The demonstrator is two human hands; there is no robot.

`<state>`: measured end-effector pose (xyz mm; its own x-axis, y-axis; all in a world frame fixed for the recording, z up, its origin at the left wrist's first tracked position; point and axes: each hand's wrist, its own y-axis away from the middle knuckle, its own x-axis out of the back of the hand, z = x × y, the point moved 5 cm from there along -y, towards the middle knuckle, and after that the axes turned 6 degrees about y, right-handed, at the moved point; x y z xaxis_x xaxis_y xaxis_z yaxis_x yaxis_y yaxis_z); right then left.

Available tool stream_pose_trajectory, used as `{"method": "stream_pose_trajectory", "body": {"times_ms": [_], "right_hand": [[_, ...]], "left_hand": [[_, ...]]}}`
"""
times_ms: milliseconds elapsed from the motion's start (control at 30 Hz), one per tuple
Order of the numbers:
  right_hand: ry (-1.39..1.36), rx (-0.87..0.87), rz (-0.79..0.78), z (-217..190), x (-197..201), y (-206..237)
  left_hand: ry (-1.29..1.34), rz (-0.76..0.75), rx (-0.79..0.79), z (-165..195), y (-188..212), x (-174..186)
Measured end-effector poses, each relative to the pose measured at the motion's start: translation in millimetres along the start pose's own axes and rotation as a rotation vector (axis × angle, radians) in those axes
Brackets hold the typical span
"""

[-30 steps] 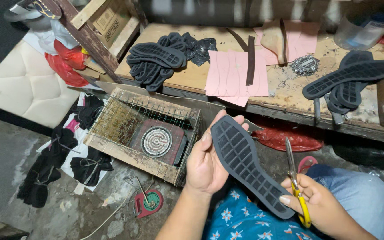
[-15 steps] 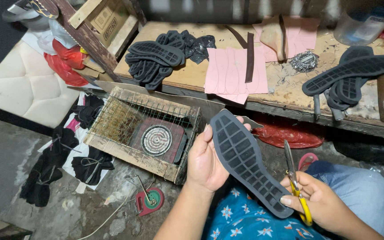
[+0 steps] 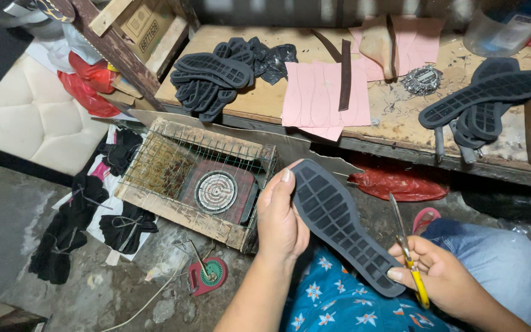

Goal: The person trims the edges of a black rubber shoe sole using yellow-handled scissors. They rotate the sole to cut along the perimeter, then place the trimmed sole on a workbench with other soles. The person briefly sharpens the scissors with a metal file before picking up another sole to continue trimming.

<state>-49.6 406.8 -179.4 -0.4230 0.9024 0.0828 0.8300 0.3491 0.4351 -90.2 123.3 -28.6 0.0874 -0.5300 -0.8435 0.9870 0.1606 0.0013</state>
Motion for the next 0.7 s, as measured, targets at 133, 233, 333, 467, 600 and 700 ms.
{"method": "stream_pose_trajectory", "body": {"times_ms": [133,233,333,467,600,700], "right_hand": [[-0.011,0.010,0.001,3,-1,-3],[-0.036,0.044,0.006,4,-4,-7],[-0.024,0.035,0.030,5,-5,-10],[-0.074,-0.006,0.026,6,-7,-11],[-0.060,0.049,0.011,5,-10,-13],[-0.066,0.053,0.013,8,-10,-14]], "left_hand": [[-0.113,-0.024,-0.028,0,9,-1],[-0.441,-0.149,-0.111,4,23,-16],[-0.719,-0.315,-0.279,9,39,-38],[-0.868,-0.416,-0.372,12,47,-53],[-0.879,-0.446,-0.395,12,47,-56],[-0.866,-0.454,-0.416,12,47,-56]]}}
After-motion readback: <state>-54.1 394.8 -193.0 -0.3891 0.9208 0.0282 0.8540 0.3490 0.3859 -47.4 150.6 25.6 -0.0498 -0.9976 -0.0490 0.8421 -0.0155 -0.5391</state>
